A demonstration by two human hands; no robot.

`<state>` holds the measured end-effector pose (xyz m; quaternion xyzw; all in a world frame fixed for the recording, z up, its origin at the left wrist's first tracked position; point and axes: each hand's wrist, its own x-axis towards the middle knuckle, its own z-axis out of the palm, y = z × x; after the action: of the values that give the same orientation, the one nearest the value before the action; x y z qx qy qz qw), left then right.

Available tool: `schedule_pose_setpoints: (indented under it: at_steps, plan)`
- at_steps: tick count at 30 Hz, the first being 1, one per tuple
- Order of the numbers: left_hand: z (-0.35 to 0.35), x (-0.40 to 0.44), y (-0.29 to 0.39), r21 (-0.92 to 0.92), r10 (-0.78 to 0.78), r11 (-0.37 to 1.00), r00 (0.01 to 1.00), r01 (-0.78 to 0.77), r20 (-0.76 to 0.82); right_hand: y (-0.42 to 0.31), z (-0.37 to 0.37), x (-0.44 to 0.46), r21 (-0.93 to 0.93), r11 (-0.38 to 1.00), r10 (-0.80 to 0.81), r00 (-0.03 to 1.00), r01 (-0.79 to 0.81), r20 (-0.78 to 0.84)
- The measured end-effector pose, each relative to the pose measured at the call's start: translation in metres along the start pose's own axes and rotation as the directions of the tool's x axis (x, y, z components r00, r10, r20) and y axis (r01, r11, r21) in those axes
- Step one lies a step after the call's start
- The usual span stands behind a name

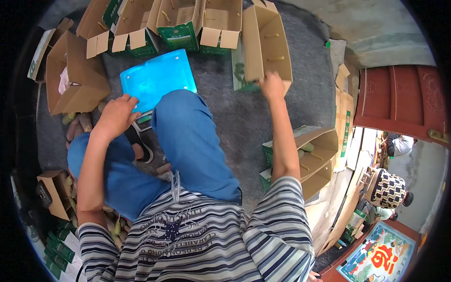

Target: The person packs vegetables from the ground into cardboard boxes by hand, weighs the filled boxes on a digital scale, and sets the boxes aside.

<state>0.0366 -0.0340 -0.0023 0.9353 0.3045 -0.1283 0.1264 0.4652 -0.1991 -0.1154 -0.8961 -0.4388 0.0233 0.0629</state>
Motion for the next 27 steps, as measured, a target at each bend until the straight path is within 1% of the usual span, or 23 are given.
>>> schedule_pose_setpoints:
  at_steps: [3, 5, 6, 9, 10, 13, 16, 18, 19, 21, 23, 27]
  plan:
    - [0.002, -0.003, 0.0, 0.007, 0.021, 1.0, 1.0, -0.02, -0.023, 0.019, -0.009, -0.094, 0.016, 1.0, -0.001, 0.994, -0.001, 0.106]
    - [0.003, -0.005, 0.001, 0.015, 0.036, 0.999, 0.999, -0.035, -0.031, 0.024, -0.021, -0.149, 0.087, 0.994, 0.051, 0.975, -0.071, 0.215]
    - [0.005, -0.005, 0.0, 0.014, 0.039, 0.999, 0.999, -0.038, -0.027, 0.031, -0.025, -0.169, 0.095, 0.989, 0.084, 0.949, -0.118, 0.304]
    - [0.008, -0.006, 0.0, 0.015, 0.04, 0.999, 0.999, -0.04, -0.018, 0.043, -0.039, -0.202, 0.082, 0.996, -0.007, 0.871, -0.038, 0.491]
    - [0.008, -0.006, 0.0, 0.02, 0.038, 0.999, 0.999, -0.037, -0.012, 0.042, -0.045, -0.202, 0.019, 1.0, -0.006, 0.867, -0.004, 0.498]
    - [0.009, -0.006, 0.001, 0.023, 0.049, 0.999, 0.999, -0.048, -0.024, 0.014, -0.045, -0.174, -0.042, 0.989, 0.143, 0.889, -0.139, 0.434]
    - [0.015, -0.005, 0.002, -0.006, 0.051, 0.999, 0.998, -0.051, -0.03, -0.007, -0.012, -0.14, -0.11, 0.985, 0.155, 0.966, -0.134, 0.208]
    - [0.016, -0.011, -0.003, -0.035, 0.029, 0.999, 0.999, -0.03, -0.036, -0.01, 0.022, -0.117, 0.084, 0.976, 0.183, 0.966, -0.201, 0.184]
    - [0.016, -0.012, -0.004, -0.025, 0.017, 1.0, 0.999, -0.018, -0.04, -0.013, 0.028, -0.11, 0.177, 0.956, 0.203, 0.962, -0.235, 0.18]
    - [0.017, -0.013, -0.007, -0.008, -0.008, 1.0, 0.999, 0.008, -0.044, -0.013, 0.031, -0.111, 0.155, 0.955, 0.226, 0.959, -0.253, 0.173]
    - [0.021, -0.011, -0.012, -0.007, 0.014, 1.0, 0.996, -0.015, -0.084, -0.004, 0.033, -0.121, 0.16, 0.947, 0.256, 0.954, -0.28, 0.155]
    - [0.02, -0.012, -0.007, -0.053, 0.058, 0.997, 0.993, -0.064, -0.1, 0.015, 0.029, -0.15, 0.277, 0.921, 0.284, 0.959, -0.275, 0.008]
